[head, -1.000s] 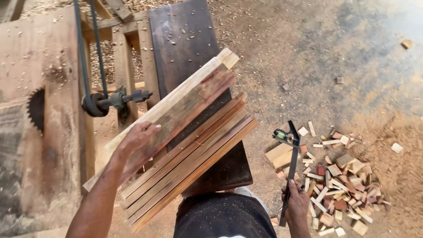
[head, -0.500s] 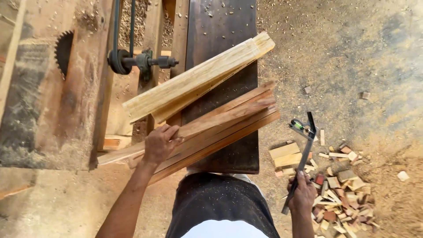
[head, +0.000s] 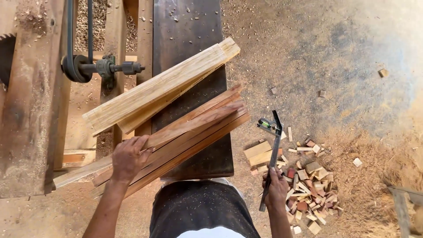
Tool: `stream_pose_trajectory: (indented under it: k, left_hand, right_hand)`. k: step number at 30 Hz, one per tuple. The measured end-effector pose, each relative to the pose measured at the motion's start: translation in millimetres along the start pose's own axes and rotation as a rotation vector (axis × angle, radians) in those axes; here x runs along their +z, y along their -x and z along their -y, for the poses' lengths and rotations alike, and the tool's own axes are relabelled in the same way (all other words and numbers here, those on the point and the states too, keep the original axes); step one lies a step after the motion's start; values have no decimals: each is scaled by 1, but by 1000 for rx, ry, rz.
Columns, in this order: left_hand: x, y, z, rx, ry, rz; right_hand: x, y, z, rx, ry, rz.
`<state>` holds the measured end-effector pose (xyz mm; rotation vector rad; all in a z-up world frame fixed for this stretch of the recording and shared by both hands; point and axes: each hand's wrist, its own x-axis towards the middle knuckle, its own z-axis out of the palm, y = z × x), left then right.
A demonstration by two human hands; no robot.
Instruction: Marking wood planks with a combination square and pencil to prepare for cutting.
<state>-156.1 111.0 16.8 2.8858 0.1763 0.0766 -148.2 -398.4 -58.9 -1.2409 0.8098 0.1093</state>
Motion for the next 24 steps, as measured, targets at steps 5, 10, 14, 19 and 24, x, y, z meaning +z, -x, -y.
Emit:
stream_pose_trajectory:
  k: [5, 10, 14, 19, 24]
  left_hand:
    - [22, 23, -2, 58, -11, -149]
    - [10, 43, -35, 48, -96, -32]
    - [6, 54, -42, 25, -121, 122]
    - [22, 30, -16, -18, -103, 267]
    - [17, 11, -13, -72, -128, 567]
  right_hand:
    - [-7, -2, -9, 17, -8, 8]
    - [-7, -1, -10, 33, -3, 5]
    - [-14, -7, -12, 38, 9, 9]
    - [-5, -2, -1, 27, 39, 0]
    - [5, 5, 7, 49, 54, -1]
